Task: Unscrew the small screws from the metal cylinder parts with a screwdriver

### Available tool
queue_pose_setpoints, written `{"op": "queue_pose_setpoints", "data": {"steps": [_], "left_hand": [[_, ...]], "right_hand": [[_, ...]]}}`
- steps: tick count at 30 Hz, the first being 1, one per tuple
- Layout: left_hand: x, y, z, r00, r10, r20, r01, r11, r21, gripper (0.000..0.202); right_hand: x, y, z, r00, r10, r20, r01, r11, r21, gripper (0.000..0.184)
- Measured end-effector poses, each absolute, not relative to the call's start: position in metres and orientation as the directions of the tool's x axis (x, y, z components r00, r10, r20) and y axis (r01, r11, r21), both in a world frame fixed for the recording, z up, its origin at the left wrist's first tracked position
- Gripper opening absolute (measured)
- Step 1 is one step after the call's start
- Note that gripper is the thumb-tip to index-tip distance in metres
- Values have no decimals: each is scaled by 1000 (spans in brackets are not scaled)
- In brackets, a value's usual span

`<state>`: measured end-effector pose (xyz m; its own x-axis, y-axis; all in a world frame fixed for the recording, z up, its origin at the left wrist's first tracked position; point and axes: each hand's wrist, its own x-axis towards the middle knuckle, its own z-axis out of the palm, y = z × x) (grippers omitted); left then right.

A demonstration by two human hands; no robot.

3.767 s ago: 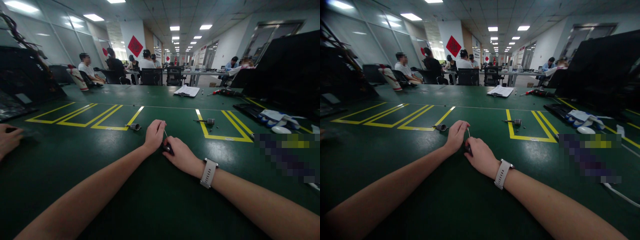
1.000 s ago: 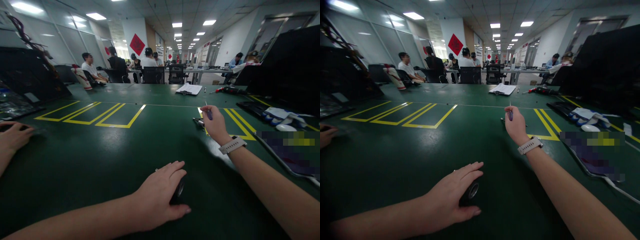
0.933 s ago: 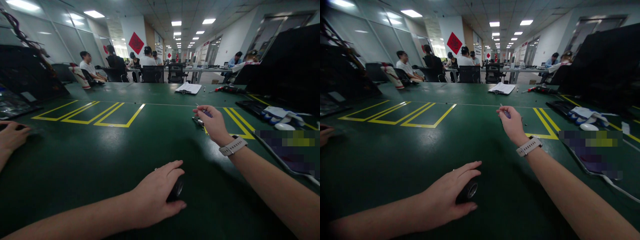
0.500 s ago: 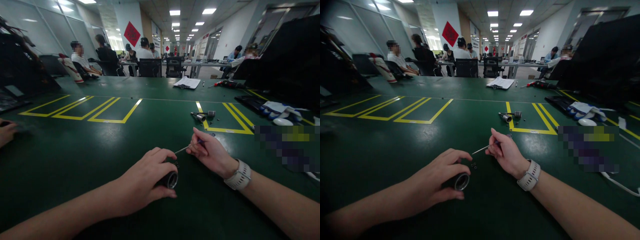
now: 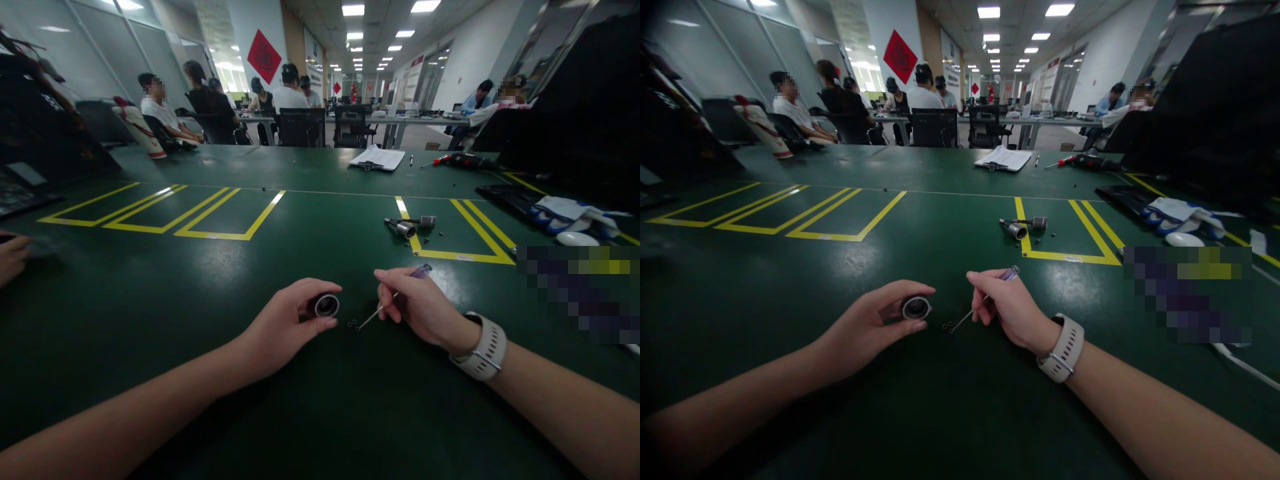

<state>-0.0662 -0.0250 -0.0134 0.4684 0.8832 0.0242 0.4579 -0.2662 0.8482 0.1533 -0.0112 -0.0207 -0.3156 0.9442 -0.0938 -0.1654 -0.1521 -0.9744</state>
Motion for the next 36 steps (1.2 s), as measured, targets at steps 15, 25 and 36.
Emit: {"op": "queue_pose_setpoints", "data": {"steps": [15, 25, 36], "left_hand": [[-56, -27, -15, 382, 919, -100, 131, 53, 990, 46], [-54, -26, -16, 295, 952, -77, 103, 49, 994, 43], [-53, -27, -14, 263, 959, -106, 74, 90, 993, 41]], "right_hand": [[146, -17, -10, -29, 976, -216, -39, -217, -975, 38], [147, -25, -8, -49, 997, -59, 231, -46, -972, 41], [149, -32, -23, -46, 988, 151, -76, 147, -986, 40]]}}
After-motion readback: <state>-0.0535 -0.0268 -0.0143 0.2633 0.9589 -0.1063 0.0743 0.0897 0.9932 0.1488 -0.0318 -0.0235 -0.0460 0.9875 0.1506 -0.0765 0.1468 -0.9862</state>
